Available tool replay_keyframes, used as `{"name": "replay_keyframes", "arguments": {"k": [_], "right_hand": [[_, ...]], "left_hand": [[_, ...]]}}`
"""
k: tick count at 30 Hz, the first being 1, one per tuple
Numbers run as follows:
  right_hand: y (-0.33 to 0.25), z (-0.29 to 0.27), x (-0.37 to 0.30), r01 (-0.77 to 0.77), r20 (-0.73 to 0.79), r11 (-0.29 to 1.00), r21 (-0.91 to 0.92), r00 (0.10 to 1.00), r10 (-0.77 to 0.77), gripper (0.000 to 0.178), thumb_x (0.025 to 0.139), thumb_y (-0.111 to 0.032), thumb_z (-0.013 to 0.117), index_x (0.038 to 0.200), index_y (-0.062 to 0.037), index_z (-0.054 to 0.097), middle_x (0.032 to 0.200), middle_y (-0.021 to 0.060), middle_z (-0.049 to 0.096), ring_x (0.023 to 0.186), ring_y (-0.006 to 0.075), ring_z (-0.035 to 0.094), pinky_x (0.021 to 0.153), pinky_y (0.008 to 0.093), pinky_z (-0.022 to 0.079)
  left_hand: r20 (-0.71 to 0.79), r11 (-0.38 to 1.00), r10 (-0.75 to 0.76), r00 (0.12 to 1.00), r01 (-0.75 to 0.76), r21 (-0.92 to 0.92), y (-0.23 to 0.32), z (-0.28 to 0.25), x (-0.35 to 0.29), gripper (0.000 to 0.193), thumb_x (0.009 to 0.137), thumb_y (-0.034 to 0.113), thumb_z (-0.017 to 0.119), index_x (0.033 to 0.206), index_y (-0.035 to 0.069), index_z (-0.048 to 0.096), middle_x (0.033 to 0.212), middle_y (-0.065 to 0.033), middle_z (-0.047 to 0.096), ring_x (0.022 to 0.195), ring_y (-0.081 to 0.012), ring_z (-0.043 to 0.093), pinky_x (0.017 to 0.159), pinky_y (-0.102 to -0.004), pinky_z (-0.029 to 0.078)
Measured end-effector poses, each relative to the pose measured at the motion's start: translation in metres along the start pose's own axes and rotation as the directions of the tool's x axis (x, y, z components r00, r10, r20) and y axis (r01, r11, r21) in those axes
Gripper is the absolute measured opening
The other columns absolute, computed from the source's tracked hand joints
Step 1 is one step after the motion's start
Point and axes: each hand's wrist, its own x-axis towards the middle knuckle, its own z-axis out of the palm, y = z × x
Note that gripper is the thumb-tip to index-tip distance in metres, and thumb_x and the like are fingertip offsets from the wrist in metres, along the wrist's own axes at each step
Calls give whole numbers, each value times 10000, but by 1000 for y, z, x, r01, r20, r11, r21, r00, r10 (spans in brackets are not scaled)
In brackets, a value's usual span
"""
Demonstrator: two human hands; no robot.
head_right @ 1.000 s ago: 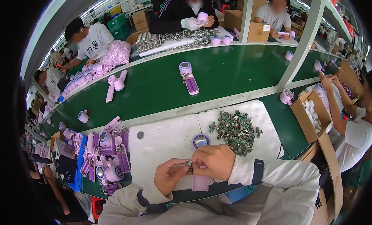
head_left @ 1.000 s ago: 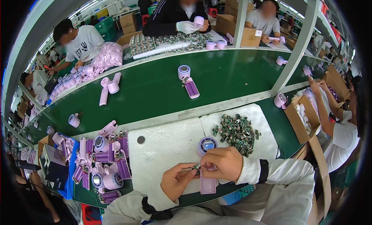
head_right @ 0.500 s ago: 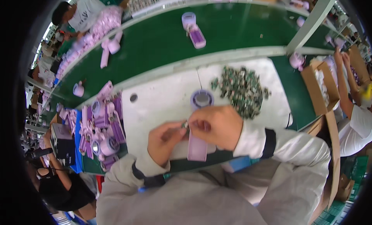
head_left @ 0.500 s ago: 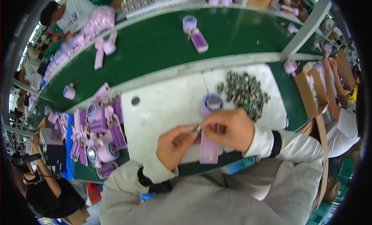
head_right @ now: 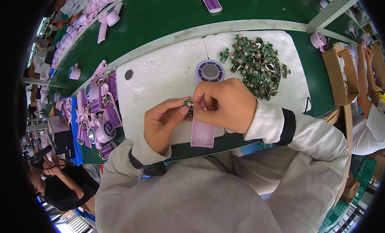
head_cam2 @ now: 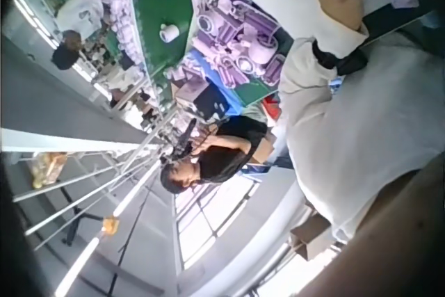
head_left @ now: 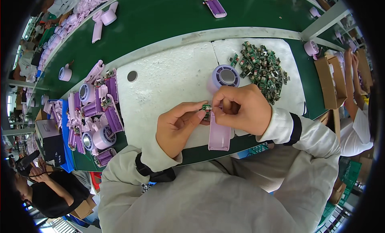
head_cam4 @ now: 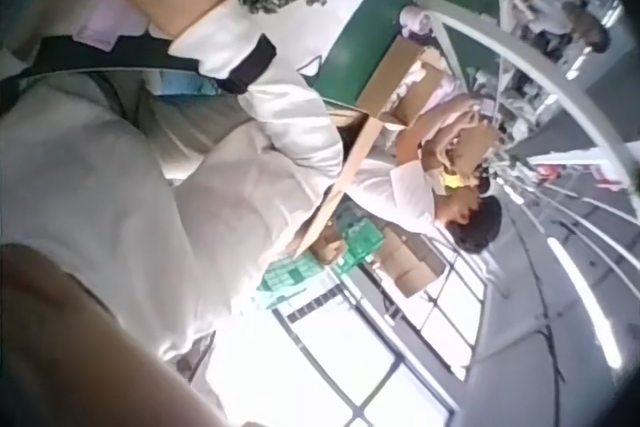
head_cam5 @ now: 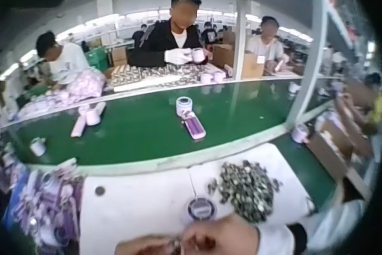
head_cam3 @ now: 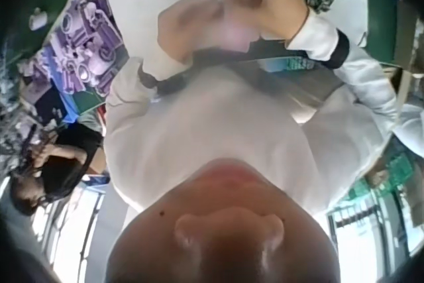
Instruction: Assembling small handheld electronic fans by installing batteries and PCBs into the plastic housing.
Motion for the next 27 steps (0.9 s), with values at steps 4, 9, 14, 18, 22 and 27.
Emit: {"name": "replay_keyframes", "arguments": {"k": [4,9,14,18,22,27], "right_hand": [[4,-2,-1,103,-2,992,-71,995,-103,106,807,-55,710,895,-35,655,546,32,556,462,117,571,461,255,439],[5,-3,-3,105,24,992,-65,994,-104,122,808,-74,714,908,-47,650,562,42,560,476,151,587,468,280,450],[6,-3,-2,100,28,993,-65,995,-99,124,812,-71,711,914,-44,646,568,38,551,475,150,579,468,281,445],[7,-3,0,110,7,992,-60,994,-110,120,828,-54,703,939,-35,662,561,26,538,462,121,562,461,263,436],[5,-5,1,71,22,997,-21,997,-71,132,850,-75,712,976,-44,684,563,26,540,472,129,565,468,270,439],[7,-16,0,143,83,988,-64,987,-137,146,886,-112,723,1024,-67,708,572,31,550,482,151,568,476,286,440]], "left_hand": [[5,998,43,999,-43,40,-4,-1,-2,260,976,-54,554,1225,-34,625,1201,-173,655,1054,-243,663,888,-377,587],[15,995,85,996,-85,47,-4,0,-2,270,970,-63,558,1225,-22,636,1191,-177,651,1047,-245,660,873,-375,594],[22,997,71,997,-71,38,-5,-2,-1,271,970,-65,557,1223,-21,641,1188,-175,650,1042,-241,659,873,-376,597],[27,999,35,999,-35,5,-1,-1,2,271,973,-53,566,1235,-26,631,1157,-141,644,1044,-218,659,907,-353,591],[8,999,39,999,-39,-16,2,-2,2,260,971,-64,556,1213,-31,644,1142,-164,662,1026,-240,661,875,-388,602],[75,1000,28,997,-29,10,3,-7,2,237,968,-63,561,1185,-43,654,1120,-170,667,1008,-247,666,865,-392,607]]}}
